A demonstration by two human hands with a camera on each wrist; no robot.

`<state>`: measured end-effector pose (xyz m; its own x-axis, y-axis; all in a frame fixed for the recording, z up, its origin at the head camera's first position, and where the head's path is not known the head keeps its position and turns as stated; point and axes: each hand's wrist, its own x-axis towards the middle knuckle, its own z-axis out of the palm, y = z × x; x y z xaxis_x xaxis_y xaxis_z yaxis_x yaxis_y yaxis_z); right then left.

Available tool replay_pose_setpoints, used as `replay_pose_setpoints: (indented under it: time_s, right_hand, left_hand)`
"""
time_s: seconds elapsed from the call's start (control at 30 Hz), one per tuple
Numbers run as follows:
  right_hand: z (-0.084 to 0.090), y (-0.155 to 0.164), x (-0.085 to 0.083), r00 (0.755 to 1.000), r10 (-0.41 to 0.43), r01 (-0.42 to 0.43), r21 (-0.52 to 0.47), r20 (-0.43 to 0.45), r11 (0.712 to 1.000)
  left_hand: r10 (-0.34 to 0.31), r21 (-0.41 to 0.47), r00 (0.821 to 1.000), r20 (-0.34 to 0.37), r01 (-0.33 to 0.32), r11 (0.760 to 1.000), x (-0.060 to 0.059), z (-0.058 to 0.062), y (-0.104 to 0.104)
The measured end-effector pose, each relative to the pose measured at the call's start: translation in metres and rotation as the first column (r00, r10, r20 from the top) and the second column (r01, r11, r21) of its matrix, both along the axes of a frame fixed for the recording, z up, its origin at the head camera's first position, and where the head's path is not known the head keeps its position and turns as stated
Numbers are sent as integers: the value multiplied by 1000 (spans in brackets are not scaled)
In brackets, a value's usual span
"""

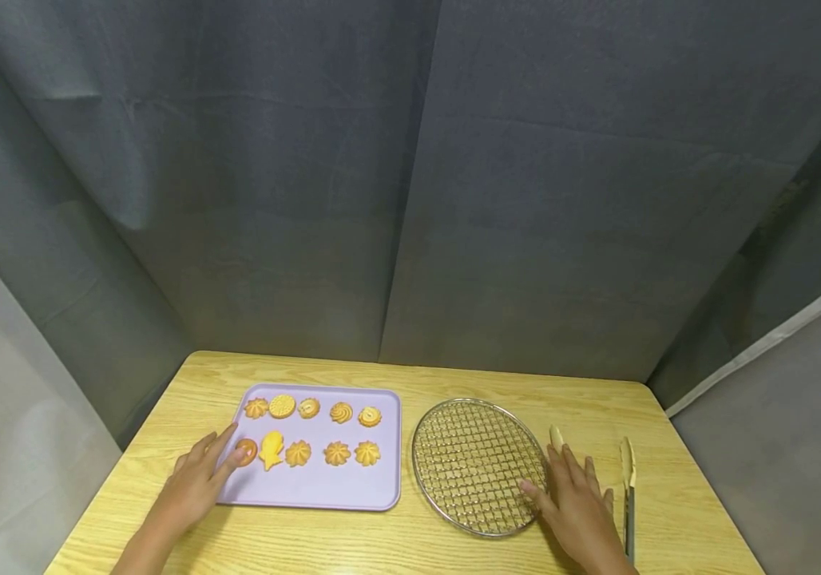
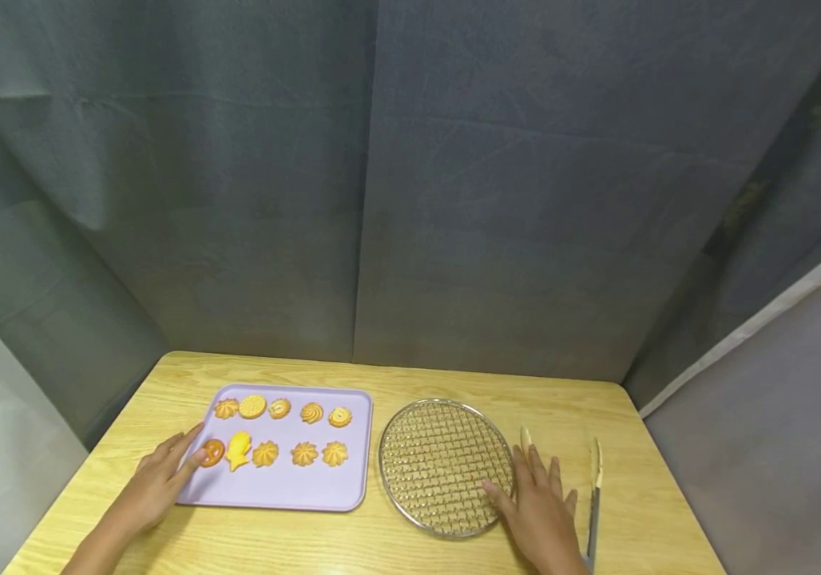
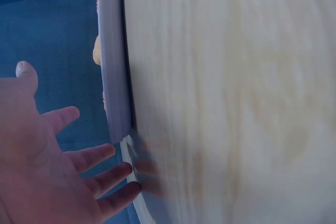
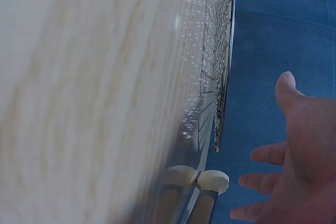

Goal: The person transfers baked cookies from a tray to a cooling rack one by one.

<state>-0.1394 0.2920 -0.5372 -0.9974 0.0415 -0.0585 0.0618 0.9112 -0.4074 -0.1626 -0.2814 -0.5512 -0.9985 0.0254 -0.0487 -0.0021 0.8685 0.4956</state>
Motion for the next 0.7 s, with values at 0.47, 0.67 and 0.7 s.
replay_pose_setpoints:
  time_s: [0.47,0.67,0.7]
  right_hand:
    - [3,3,2,1000,-8,9,-14,23,1000]
    - [3,4,4,1000,-4,4,-16,19,1000]
    - [3,5,4,1000,-2,2,-15,18,1000]
  left_hand:
    - [0,-1,999,-32,0,1000,-5,-4,-2]
    - [3,18,1000,-21,-2,1000,-6,-7,-3]
    - [2,28,1000,-15,-2,1000,-6,-7,-3]
